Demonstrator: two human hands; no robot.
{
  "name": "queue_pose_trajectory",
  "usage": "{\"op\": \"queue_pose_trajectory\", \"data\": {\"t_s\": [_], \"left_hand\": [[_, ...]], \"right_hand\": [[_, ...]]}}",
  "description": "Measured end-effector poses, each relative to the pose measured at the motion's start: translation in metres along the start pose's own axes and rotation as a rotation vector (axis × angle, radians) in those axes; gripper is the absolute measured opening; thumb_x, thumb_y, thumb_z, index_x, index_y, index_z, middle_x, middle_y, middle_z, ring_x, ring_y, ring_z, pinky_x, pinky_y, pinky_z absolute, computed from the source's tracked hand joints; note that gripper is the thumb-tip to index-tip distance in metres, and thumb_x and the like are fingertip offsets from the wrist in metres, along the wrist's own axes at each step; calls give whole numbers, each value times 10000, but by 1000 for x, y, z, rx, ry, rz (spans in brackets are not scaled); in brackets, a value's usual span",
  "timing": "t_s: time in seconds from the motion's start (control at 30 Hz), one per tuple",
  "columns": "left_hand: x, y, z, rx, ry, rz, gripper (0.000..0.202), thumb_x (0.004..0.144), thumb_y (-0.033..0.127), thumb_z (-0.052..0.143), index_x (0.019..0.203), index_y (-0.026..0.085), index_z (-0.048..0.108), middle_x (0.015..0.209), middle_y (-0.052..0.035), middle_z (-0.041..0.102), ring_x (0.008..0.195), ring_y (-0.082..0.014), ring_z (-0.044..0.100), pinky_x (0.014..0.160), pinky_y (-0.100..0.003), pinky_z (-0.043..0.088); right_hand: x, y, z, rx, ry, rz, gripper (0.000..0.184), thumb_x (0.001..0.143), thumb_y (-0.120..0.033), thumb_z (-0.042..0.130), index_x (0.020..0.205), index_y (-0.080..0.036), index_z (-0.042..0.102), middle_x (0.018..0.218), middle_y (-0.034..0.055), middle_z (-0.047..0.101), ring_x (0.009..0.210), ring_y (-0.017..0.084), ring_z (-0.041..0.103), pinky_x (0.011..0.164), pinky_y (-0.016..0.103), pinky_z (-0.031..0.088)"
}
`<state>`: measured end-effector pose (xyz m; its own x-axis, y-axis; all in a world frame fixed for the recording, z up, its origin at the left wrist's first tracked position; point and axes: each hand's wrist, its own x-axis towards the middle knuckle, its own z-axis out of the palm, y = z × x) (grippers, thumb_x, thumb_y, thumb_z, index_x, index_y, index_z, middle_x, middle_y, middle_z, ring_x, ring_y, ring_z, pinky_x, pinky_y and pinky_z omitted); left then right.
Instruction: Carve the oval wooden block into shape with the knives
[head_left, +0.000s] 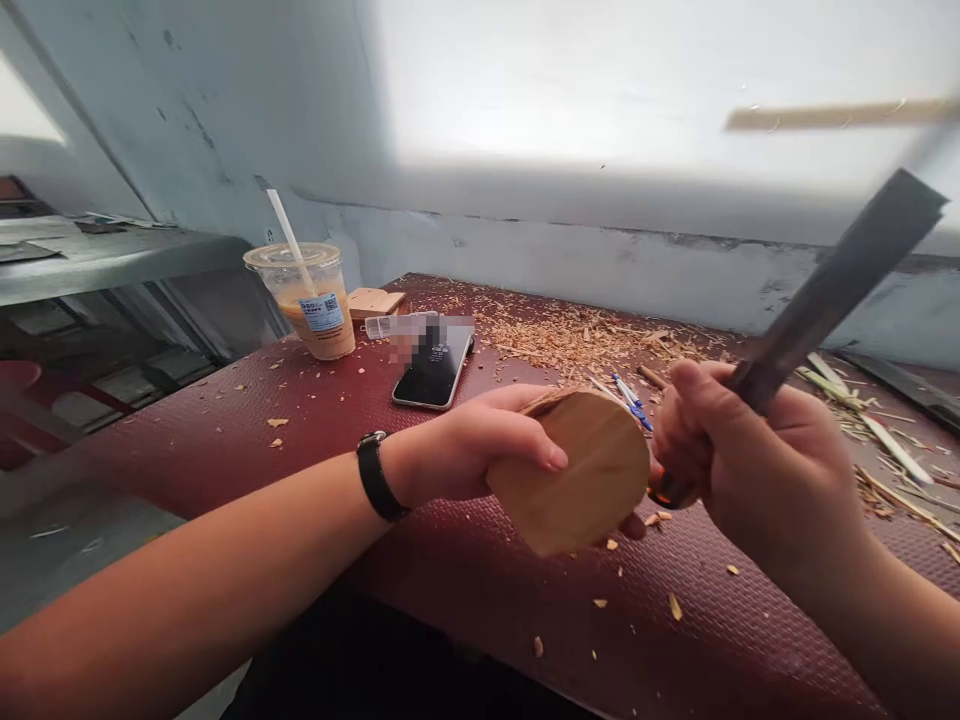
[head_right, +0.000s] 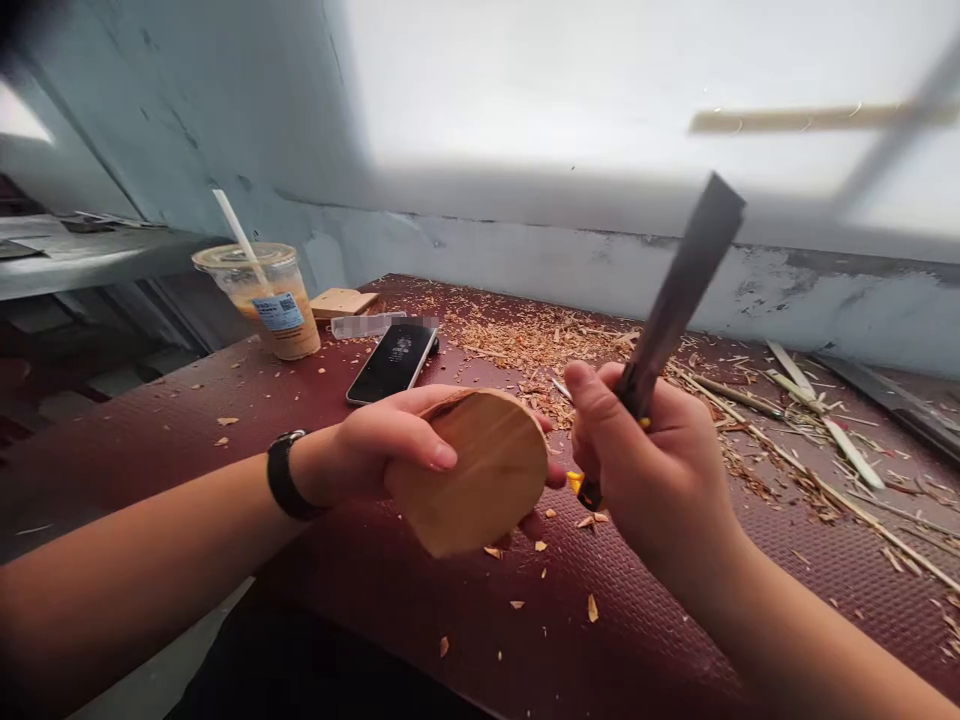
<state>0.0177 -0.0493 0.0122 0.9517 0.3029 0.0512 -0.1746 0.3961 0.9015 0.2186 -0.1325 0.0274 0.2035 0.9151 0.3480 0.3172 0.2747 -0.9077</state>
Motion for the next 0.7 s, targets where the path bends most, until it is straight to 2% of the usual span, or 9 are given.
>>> {"op": "queue_pose_trajectory", "data": {"t_s": [0.1,0.2,0.3,0.37,0.43,0.5,0.53,0.6,0.7], "left_hand": [[0,0,0,-1,50,-35,617,588,259,738,1185,112,686,1025,-159,771,858,-265,688,782,-375,509],[1,0,-1,-25,12,-62,662,566,291,700,1202,107,683,1041,-165,767,897,-301,688,809,-410,505],[1,-1,-1,-31,-11,-47,643,595,292,702,1214,119,678,1114,-167,754,935,-304,690,844,-419,514],[2,-2,0,-25,-6,-26,616,675,296,721,1270,152,654,1192,-158,730,952,-288,695,844,-409,530],[4,-3,1,1,13,18,574,801,321,732,1351,208,610,1229,-138,703,972,-261,695,838,-387,550],[6,-6,3,36,70,77,557,896,356,724,1423,277,559,1243,-114,679,998,-227,682,842,-350,561],[7,-8,4,50,98,104,562,917,375,721,1446,303,543,1248,-106,670,1008,-214,673,845,-331,563],[9,-13,4,66,126,131,562,944,412,697,1472,331,524,1278,-101,653,1023,-207,663,854,-315,566],[12,-20,4,95,125,185,528,972,454,645,1465,299,539,1286,-105,647,989,-206,665,875,-332,571]], "right_hand": [[7,14,-2,116,-55,60,400,966,-536,596,748,-273,388,520,-102,309,411,110,341,372,260,319],[10,25,-1,99,-77,96,385,977,-505,590,756,-262,387,543,-104,335,411,97,347,379,251,330],[6,23,-2,4,-79,81,418,965,-549,602,735,-249,425,529,-87,403,398,97,378,387,252,340],[2,16,-3,-229,-86,-55,439,994,-578,527,717,-247,451,522,-57,445,424,112,417,415,261,337],[-3,8,-3,-553,-86,-285,440,1022,-562,453,720,-243,478,538,-24,487,466,130,451,460,278,328],[-6,3,-2,-836,-61,-497,407,1031,-527,429,781,-224,535,596,9,557,499,147,487,498,298,312],[-7,3,-1,-941,-51,-556,395,1036,-515,424,827,-210,565,631,24,591,512,158,511,508,305,303],[-8,3,1,-1082,-42,-592,413,1053,-504,390,917,-182,610,706,52,648,550,182,567,522,315,291],[-7,3,2,-1179,-54,-584,446,1071,-495,343,1009,-167,638,782,68,686,605,208,621,538,320,288]]}}
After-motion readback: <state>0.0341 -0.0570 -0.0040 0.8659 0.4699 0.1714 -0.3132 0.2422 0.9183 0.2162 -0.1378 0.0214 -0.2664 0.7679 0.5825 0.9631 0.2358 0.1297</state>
